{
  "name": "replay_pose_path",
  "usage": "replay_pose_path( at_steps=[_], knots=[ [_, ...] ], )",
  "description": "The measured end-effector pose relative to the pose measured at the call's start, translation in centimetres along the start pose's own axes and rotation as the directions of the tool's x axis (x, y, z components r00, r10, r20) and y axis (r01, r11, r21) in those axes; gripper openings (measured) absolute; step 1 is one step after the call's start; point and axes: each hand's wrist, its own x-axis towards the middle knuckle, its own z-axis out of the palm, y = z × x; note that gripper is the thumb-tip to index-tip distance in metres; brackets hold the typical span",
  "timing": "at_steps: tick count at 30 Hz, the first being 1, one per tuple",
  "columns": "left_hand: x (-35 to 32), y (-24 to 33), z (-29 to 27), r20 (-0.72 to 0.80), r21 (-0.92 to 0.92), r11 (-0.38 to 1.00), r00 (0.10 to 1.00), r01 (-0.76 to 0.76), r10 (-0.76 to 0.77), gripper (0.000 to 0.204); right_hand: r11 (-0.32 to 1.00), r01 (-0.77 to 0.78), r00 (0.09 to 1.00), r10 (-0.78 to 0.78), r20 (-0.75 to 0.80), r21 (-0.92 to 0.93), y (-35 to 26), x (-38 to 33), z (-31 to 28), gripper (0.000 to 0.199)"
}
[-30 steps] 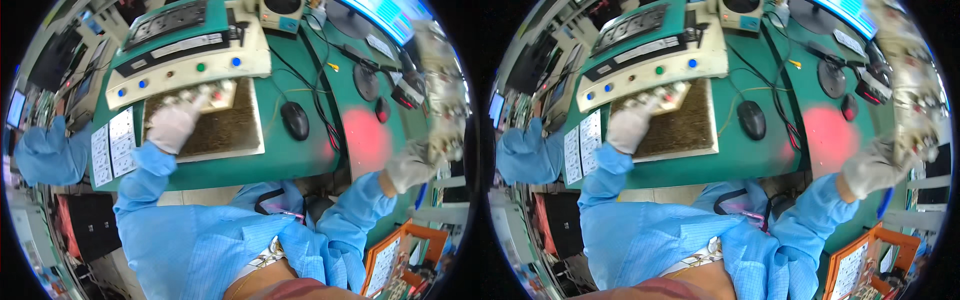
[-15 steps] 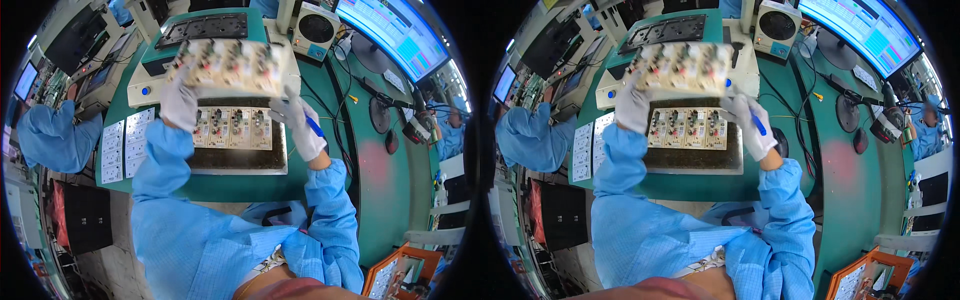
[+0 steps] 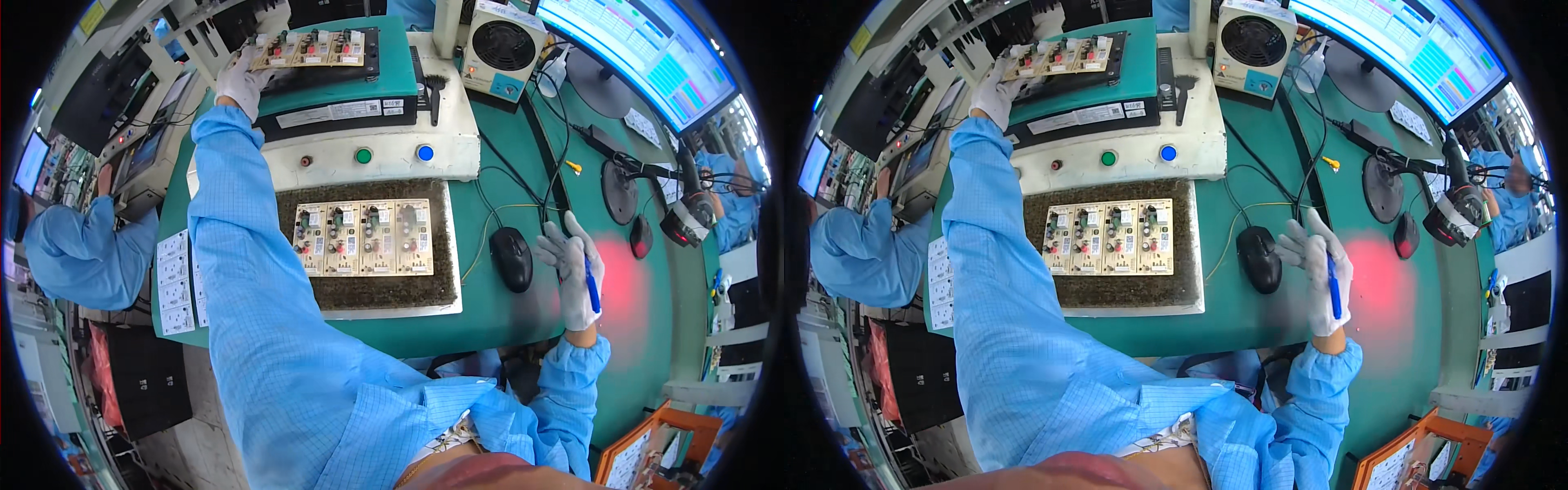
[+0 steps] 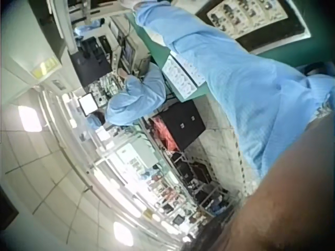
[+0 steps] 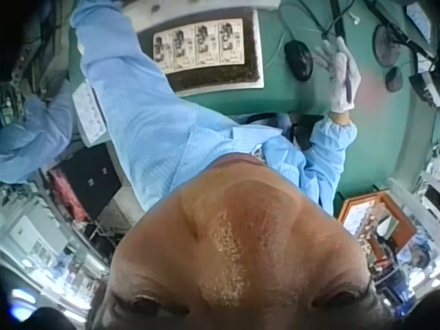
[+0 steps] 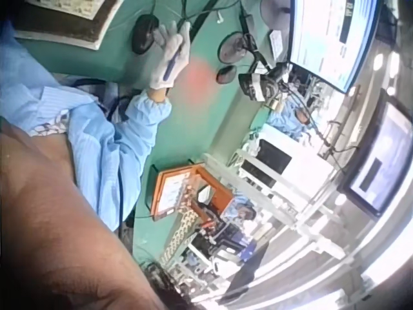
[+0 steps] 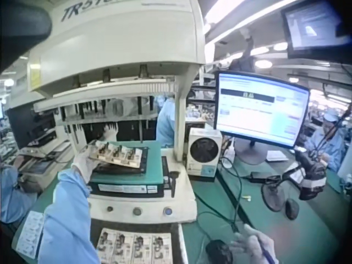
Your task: Testing printed circuit boards (PCBs) using a specialized automated testing fixture, marking them with a pen, and sorting them.
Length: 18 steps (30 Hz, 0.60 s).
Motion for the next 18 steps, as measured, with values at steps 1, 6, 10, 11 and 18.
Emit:
replay_pose_path(
  at_steps=[1,6,10,11,18],
  knots=[
    [0.7,-1.6,-0.5,0.045,-0.07,0.991,0.993,0.11,-0.107,0.037,1.0,-0.004,1.0,0.004,0.008,0.01,0.0,0.3,-0.2,0.06],
    [1.4,4.5,-2.7,0.232,0.646,0.716,0.825,0.266,-0.516,0.082,0.995,0.018,0.995,-0.008,0.099,-0.1,-0.4,2.4,1.8,0.056],
    [-1.8,9.3,-3.0,-0.088,0.639,0.656,0.885,0.402,-0.456,0.084,0.829,0.388,0.893,-0.23,0.388,-0.402,5.5,9.6,5.7,0.04],
    [-3.3,13.8,-4.0,-0.18,0.529,0.699,0.869,0.481,-0.461,0.063,0.694,0.441,0.879,-0.204,0.432,-0.57,4.6,10.2,7.3,0.038],
    [-17.2,15.6,-5.8,0.394,0.704,0.682,0.69,0.198,-0.607,0.04,0.208,0.677,0.718,-0.397,0.571,-0.706,7.1,12.3,13.9,0.037]
  ],
)
